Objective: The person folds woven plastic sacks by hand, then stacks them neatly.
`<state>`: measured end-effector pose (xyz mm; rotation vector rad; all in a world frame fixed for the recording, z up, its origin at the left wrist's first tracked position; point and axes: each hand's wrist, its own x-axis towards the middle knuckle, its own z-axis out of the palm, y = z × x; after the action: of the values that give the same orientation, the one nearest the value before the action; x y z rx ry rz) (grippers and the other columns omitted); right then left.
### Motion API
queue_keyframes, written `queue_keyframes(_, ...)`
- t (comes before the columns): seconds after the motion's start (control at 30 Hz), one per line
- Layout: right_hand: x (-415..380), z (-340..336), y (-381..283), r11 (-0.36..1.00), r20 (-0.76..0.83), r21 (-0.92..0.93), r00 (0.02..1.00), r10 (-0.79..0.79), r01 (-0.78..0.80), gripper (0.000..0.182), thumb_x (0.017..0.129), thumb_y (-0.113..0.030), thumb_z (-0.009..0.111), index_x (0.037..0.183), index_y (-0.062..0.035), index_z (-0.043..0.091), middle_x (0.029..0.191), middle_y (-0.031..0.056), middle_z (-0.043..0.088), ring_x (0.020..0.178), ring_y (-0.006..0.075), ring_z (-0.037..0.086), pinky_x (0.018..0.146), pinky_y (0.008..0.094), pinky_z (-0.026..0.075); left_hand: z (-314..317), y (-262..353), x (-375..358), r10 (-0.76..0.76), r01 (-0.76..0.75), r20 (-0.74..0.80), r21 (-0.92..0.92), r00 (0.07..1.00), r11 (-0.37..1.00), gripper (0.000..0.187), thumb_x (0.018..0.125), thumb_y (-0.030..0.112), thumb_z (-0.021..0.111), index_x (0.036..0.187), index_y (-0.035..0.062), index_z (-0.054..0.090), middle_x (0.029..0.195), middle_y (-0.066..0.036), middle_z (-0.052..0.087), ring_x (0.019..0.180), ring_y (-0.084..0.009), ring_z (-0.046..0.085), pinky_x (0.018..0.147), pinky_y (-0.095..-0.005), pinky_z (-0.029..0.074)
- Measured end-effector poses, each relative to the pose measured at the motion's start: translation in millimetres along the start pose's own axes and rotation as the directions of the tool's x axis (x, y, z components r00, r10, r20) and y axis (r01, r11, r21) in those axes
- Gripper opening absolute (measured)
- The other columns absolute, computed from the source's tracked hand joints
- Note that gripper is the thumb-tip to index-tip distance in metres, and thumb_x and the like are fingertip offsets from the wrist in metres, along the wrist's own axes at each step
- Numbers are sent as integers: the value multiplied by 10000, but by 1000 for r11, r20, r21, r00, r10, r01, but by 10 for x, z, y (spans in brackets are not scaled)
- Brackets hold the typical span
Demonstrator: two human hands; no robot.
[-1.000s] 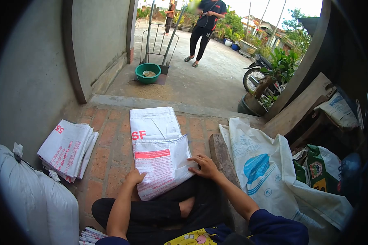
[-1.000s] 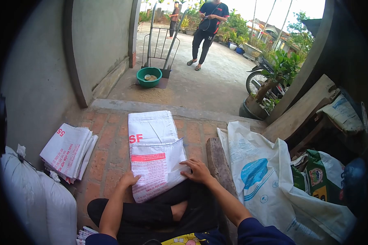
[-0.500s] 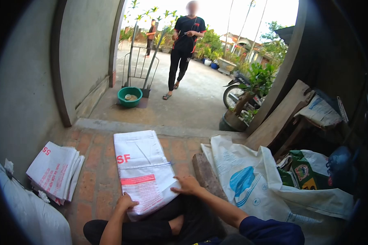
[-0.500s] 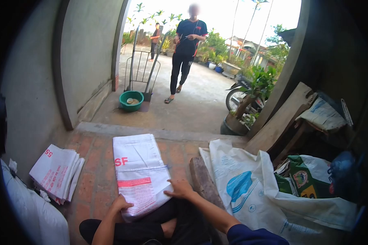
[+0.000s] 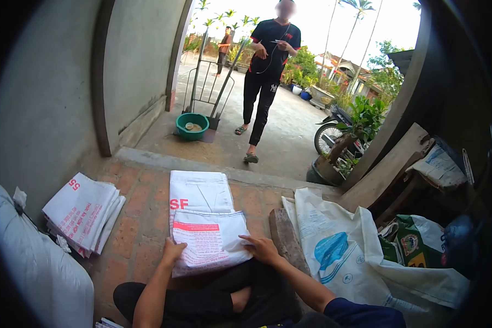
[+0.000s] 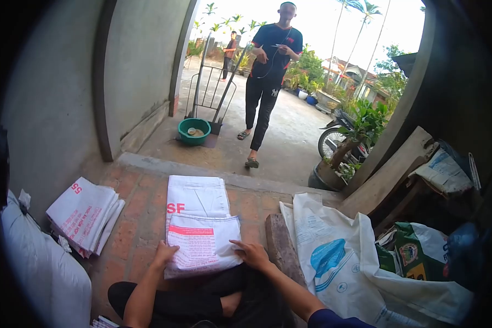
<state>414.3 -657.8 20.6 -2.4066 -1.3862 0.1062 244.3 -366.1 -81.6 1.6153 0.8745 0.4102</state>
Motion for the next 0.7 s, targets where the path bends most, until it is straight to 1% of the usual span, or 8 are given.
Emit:
queue_keyframes(0.13,-36,54,20,994,-222,49,971,-85,98,428,879,-158,620,1299,-219,566,967,185,678,862,330,668,733,393,531,-76,-34,106,-268,378,321,-358,908,854,285,787,47,676,1011,-126,635,926,-158,681,765,-215,654,670,-339,529)
queue_keyframes(0.2,-55,81,46,992,-260,96,964,-51,79,422,862,-108,634,1273,-195,592,982,184,680,862,322,677,728,375,537,-28,-164,182,-239,359,337,-355,910,863,279,811,71,665,992,-139,633,923,-159,686,780,-215,657,694,-342,523)
queue_keyframes(0.33,-33,125,128,962,-470,271,877,103,32,379,852,-47,643,1222,-129,631,1038,182,681,891,269,694,767,328,531,107,-119,157,93,-40,285,-186,954,982,259,886,117,603,1041,-88,636,945,-125,682,821,-179,640,742,-311,502)
queue_keyframes(0.43,-13,27,22,816,-514,555,702,492,-165,358,879,-83,648,1236,-75,613,1092,183,675,1005,189,639,871,305,481,104,385,-69,373,-338,175,-197,911,920,248,914,204,598,1024,-5,674,888,-101,690,798,-155,623,705,-311,483)
queue_keyframes(0.57,352,-989,-419,604,-587,766,619,522,218,298,919,-79,606,1191,43,602,1118,114,662,1034,177,588,909,311,456,-500,1940,-482,673,-625,118,-280,730,728,265,932,69,462,1112,4,645,1056,-167,662,937,-264,652,848,-353,509)
queue_keyframes(0.6,485,-1277,-303,763,-709,608,582,398,218,318,991,-120,487,1266,23,555,1240,97,585,1117,158,530,1007,311,405,-557,2039,-156,831,-824,0,-123,557,553,285,937,71,428,1102,8,652,1099,-181,642,958,-297,647,862,-358,510)
queue_keyframes(0.63,605,-1744,-588,874,-860,420,416,297,244,258,922,-100,601,1146,23,631,1075,135,680,992,158,598,882,329,465,-680,2417,-93,860,-857,-46,-128,508,500,284,937,84,434,1106,9,649,1100,-177,642,959,-291,647,861,-356,512)
queue_keyframes(0.7,691,-2638,-608,938,-889,-340,346,-299,-64,355,997,-125,422,1333,-23,473,1294,171,529,1173,327,521,1043,404,393,-981,3313,-161,886,-882,-87,-184,455,434,285,935,110,444,1115,11,642,1101,-168,641,962,-280,645,859,-353,514)
